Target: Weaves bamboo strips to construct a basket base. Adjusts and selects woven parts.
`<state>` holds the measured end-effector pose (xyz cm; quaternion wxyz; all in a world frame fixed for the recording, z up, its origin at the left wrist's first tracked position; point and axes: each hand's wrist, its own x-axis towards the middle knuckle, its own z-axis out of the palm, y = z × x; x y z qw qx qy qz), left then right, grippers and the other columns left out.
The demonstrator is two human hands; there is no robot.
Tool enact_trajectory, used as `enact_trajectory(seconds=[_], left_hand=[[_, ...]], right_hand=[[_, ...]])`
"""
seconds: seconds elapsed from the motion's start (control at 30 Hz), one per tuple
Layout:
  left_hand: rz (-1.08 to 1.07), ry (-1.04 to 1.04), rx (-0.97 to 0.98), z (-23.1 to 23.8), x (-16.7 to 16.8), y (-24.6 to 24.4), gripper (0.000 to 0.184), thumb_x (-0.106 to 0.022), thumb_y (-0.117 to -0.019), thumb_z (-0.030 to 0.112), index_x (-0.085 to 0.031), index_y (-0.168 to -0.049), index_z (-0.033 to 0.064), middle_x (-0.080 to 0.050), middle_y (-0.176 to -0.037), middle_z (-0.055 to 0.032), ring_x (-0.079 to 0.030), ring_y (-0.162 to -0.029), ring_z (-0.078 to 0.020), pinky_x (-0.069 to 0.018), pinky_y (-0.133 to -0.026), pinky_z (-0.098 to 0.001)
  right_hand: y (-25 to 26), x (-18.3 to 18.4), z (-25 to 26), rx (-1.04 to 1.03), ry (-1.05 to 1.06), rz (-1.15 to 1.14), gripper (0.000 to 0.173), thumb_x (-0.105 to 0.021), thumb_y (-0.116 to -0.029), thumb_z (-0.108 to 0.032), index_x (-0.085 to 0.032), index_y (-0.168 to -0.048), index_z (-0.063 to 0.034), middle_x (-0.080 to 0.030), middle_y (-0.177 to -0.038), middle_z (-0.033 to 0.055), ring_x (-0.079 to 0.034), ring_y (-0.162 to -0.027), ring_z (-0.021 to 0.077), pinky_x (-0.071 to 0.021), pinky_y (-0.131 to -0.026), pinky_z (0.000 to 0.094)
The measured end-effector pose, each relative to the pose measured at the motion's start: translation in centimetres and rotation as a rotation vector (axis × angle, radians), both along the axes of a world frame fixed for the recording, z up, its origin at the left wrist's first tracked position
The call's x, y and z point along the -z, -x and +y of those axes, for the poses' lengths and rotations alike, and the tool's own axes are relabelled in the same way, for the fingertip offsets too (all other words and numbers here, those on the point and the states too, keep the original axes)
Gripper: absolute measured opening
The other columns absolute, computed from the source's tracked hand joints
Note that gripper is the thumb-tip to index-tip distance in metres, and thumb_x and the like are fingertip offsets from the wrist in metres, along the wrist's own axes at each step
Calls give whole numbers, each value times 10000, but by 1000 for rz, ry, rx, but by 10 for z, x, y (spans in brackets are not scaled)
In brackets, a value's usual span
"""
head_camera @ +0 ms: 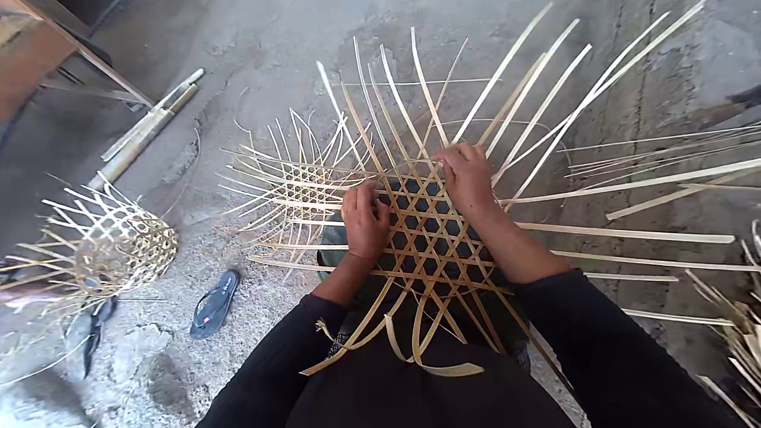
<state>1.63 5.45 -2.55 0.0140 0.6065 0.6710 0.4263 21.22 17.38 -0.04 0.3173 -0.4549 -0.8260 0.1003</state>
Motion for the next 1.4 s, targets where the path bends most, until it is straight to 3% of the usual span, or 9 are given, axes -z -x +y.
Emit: enact_trajectory(seconds=[0.37, 0.5, 0.67, 0.83, 1.0, 1.1, 1.2, 1.3, 1.4], left_hand=[[-136, -81, -1, -10, -16, 2, 330, -594, -917, -6, -634, -1240, 48, -635, -1170, -128, -630, -948, -208, -550, -807, -354], [-937, -85, 10, -11, -47, 5, 248, -549, -1019, 61, -443, -1243, 71, -607, -1093, -61, -662, -848, -147, -590, -757, -335], [-1576, 300, -279, 14, -39, 34, 227, -392, -1098, 158, -524, -961, 33, -587, -723, -54, -579, -550, -113, -541, -572, -236], [-1595, 573, 68, 19, -35, 65, 252, -432, -1079, 114, -593, -1263, 53, -562, -782, -19, -544, -585, -83, -520, -595, -208], [-1378, 86, -32, -4, -20, 31, 235, -413, -1079, 134, -586, -938, 60, -650, -739, -23, -655, -632, -105, -585, -653, -248], [-1137, -56, 92, -16, -13, 21, 304, -423, -1038, 57, -586, -1264, -62, -706, -1055, -153, -726, -902, -217, -611, -861, -374], [-1222, 125, 0, -14, -40, 19, 438, -397, -1086, 45, -355, -1501, -89, -623, -1277, -245, -680, -1078, -235, -545, -975, -353], [-1285, -15, -35, -14, -65, 12, 315, -408, -1058, 19, -432, -1370, -13, -629, -1029, -135, -687, -889, -193, -584, -862, -350], [-1363, 226, 28, -6, -92, 9, 320, -417, -1075, 90, -472, -1377, -1, -664, -915, -111, -698, -766, -177, -605, -777, -327]], right_hand=[[3, -1, -1, -38, -18, 31, 255, -520, -1042, -65, -735, -1176, -92, -679, -1140, 180, -618, -1107, 388, -507, -975, 509], [3, 2, 4, -32, -4, 56, 239, -530, -1055, -112, -739, -1172, -98, -687, -1143, 180, -625, -1101, 389, -508, -971, 521], [4, 4, 6, -29, 35, 58, 220, -549, -1047, -119, -741, -1152, -95, -682, -1162, 186, -619, -1122, 404, -506, -977, 547], [2, 6, 5, -18, 47, 62, 219, -542, -1044, -100, -738, -1142, -103, -682, -1149, 170, -615, -1138, 386, -507, -993, 525], [6, 7, 4, -38, 45, 90, 200, -560, -1041, -111, -739, -1129, -105, -683, -1141, 160, -618, -1133, 368, -511, -991, 506], [5, 6, 3, -53, 8, 95, 194, -564, -1038, -100, -738, -1125, -91, -684, -1110, 169, -629, -1097, 366, -516, -981, 497], [4, 7, 3, -54, 7, 90, 197, -564, -1037, -91, -739, -1130, -87, -682, -1100, 179, -629, -1096, 379, -518, -977, 504], [4, 6, 3, -38, 32, 74, 202, -555, -1041, -87, -736, -1130, -94, -679, -1121, 179, -625, -1112, 384, -520, -977, 508], [5, 6, 4, -37, 46, 62, 214, -546, -1046, -91, -735, -1146, -87, -676, -1131, 188, -623, -1120, 395, -519, -978, 524]])
